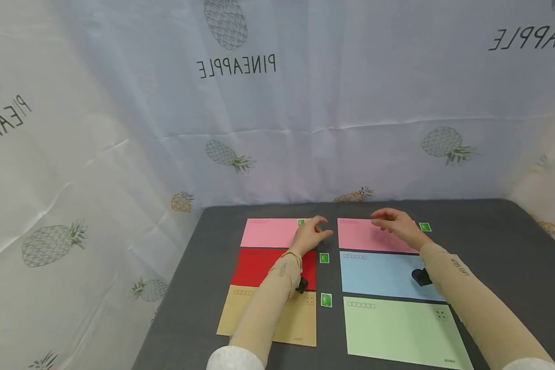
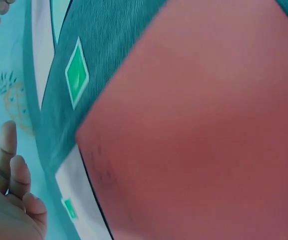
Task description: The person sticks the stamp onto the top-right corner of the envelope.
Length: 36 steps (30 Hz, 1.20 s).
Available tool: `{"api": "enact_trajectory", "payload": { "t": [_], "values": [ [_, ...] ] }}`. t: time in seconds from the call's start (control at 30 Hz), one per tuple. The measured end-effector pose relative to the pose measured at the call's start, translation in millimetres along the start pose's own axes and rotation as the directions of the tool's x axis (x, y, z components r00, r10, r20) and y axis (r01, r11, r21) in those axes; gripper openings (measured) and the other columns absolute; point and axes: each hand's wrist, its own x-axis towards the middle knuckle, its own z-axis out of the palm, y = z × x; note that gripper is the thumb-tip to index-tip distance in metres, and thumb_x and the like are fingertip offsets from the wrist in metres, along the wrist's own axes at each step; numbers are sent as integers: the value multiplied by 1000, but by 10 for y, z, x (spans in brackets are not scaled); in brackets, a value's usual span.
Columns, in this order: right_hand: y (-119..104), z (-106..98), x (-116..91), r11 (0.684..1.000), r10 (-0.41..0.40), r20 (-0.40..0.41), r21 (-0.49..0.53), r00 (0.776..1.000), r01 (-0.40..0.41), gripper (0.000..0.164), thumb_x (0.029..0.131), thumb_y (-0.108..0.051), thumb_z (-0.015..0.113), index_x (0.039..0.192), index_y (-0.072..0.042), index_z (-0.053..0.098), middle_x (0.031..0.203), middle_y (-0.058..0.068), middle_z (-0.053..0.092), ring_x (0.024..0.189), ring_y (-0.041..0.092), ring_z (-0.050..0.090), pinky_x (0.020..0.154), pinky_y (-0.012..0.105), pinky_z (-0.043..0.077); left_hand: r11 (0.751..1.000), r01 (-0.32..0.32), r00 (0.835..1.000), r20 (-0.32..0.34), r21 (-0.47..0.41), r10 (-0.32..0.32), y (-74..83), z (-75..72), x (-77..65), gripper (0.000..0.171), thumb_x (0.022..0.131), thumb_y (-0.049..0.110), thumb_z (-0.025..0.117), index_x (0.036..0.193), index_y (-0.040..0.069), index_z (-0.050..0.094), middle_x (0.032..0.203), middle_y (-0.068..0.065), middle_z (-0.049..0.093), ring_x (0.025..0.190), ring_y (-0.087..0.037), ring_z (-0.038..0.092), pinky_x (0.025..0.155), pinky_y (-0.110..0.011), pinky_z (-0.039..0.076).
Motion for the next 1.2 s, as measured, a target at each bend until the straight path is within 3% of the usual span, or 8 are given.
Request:
{"api": "enact_trajectory", "payload": {
  "t": [0.17, 0.33, 0.53, 0.7, 0.87, 1.0, 1.2],
  "values": [
    [235, -102, 28, 999, 45, -55, -11, 997, -46, 59, 83, -58, 58, 123, -15, 55, 114, 6, 59, 94, 21, 51, 74, 29, 42, 996, -9, 1000, 18, 93, 7, 48, 168, 20, 40, 88, 32, 63, 124, 17, 56, 79, -2, 63, 58, -7, 48, 55, -19, 36],
    [246, -223, -111, 996, 83, -94, -33, 992, -86, 56, 85, -55, 58, 120, -12, 57, 111, 7, 59, 92, 19, 52, 64, 25, 42, 977, -13, 1000, 14, 211, 10, 98, 308, 45, 39, 88, 33, 62, 124, 19, 57, 79, 1, 65, 60, -6, 49, 62, -21, 34],
    [269, -372, -271, 990, 111, -182, -71, 977, -126, 59, 90, -54, 50, 123, -5, 53, 118, 16, 54, 93, 21, 52, 71, 25, 40, 954, 10, 1000, 10, 299, -13, 142, 396, 78, 39, 87, 34, 64, 123, 21, 57, 77, 2, 64, 65, -8, 50, 64, -23, 34],
    [355, -459, -331, 988, 116, -267, -71, 957, -139, 59, 92, -51, 46, 123, -2, 53, 119, 20, 54, 93, 21, 53, 81, 40, 46, 943, 18, 1000, 9, 331, -22, 143, 442, 101, 38, 87, 34, 63, 123, 22, 58, 80, 2, 63, 68, -9, 52, 63, -24, 37],
    [404, -518, -392, 985, 139, -324, -51, 936, -163, 57, 95, -45, 44, 125, 3, 50, 122, 27, 51, 104, 38, 51, 89, 58, 39, 926, 42, 999, 0, 376, -45, 162, 462, 103, 38, 86, 34, 64, 122, 23, 58, 91, 0, 64, 83, -15, 58, 68, -27, 42],
    [408, -534, -419, 972, 206, -353, -32, 913, -232, 56, 96, -40, 42, 126, 7, 48, 126, 30, 47, 112, 45, 45, 91, 59, 37, 918, 51, 997, 27, 392, -67, 182, 459, 104, 39, 86, 34, 64, 123, 23, 56, 109, -4, 64, 103, -21, 59, 80, -35, 46],
    [453, -523, -407, 932, 324, -388, -27, 863, -362, 51, 97, -33, 41, 129, 7, 45, 132, 32, 41, 116, 45, 40, 97, 58, 35, 916, 64, 995, 42, 396, -88, 213, 466, 87, 37, 89, 31, 61, 124, 22, 55, 115, -6, 62, 106, -24, 58, 83, -37, 47]
  ]
}}
